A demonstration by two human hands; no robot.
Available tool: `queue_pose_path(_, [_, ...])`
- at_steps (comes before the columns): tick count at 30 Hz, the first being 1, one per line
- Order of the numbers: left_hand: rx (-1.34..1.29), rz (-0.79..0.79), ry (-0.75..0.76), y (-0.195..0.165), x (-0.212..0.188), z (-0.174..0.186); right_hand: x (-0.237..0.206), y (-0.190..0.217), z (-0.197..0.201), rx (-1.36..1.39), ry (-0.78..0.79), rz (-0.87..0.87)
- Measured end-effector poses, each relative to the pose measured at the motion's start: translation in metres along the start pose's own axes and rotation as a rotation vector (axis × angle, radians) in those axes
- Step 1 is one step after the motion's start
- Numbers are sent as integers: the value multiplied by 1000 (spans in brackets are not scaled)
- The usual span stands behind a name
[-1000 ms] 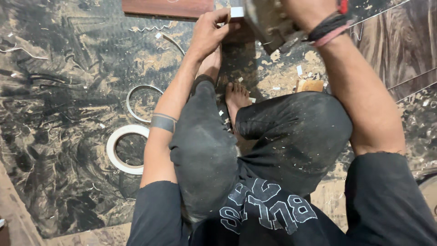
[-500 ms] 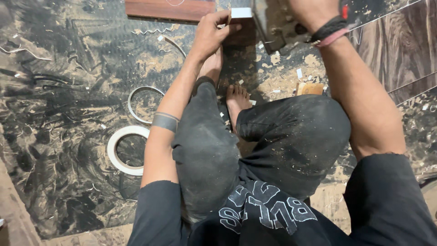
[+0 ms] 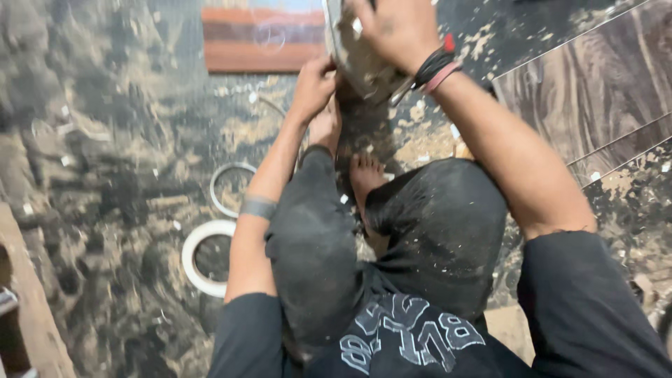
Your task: The person sits on the workshop floor and applies white edge banding tape to the edge of a wooden board, pressing the tape along the edge by hand and using a handheld edge banding tool to press and trim the banding flush along the board's edge.
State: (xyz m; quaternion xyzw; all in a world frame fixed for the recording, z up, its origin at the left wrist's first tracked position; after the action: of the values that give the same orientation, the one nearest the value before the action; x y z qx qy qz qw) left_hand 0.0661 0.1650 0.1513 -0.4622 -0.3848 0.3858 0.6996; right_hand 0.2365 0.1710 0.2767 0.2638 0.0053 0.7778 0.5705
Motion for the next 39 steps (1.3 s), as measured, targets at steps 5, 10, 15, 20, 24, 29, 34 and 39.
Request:
queue_pose_path(5, [-15,10,84,19,2,3,15,21,7,112,34,-252])
queue_pose_path(10, [-82,89,103,40,3,5,17,31,11,153,76,-279])
queue_pose_path(15, [-122,97,107,50,2,4,16,32,11,179,80,-247])
queue_pose_path(20, [-109,135,114,54,1,3,14,29,9,190,89,-243])
queue_pose_path(24, [-115,105,104,49,0,2,13,28,11,217,74,-209])
queue_pose_path(29, [-124,148,99,48,-2,1,12,28,12,192,84,-209])
queue_pose_path(34, [-127,137,98,45,-2,0,12,25,9,172,109,-227])
queue_pose_path(39, [-124,192,107,47,-3,-1,11,24,9,181,126,-234])
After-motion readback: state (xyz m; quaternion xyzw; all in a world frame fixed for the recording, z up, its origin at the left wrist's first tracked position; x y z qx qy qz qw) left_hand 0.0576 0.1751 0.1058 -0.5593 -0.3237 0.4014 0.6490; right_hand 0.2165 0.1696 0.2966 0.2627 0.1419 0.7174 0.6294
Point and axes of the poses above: each hand's wrist, its own x-axis towards the middle knuckle, its own z-axis out of the back of the hand, y = z × x, the point moved 7 cm from there along x, towards the middle knuckle, and after that the axes turned 2 degrees about z, right-handed, at the moved point
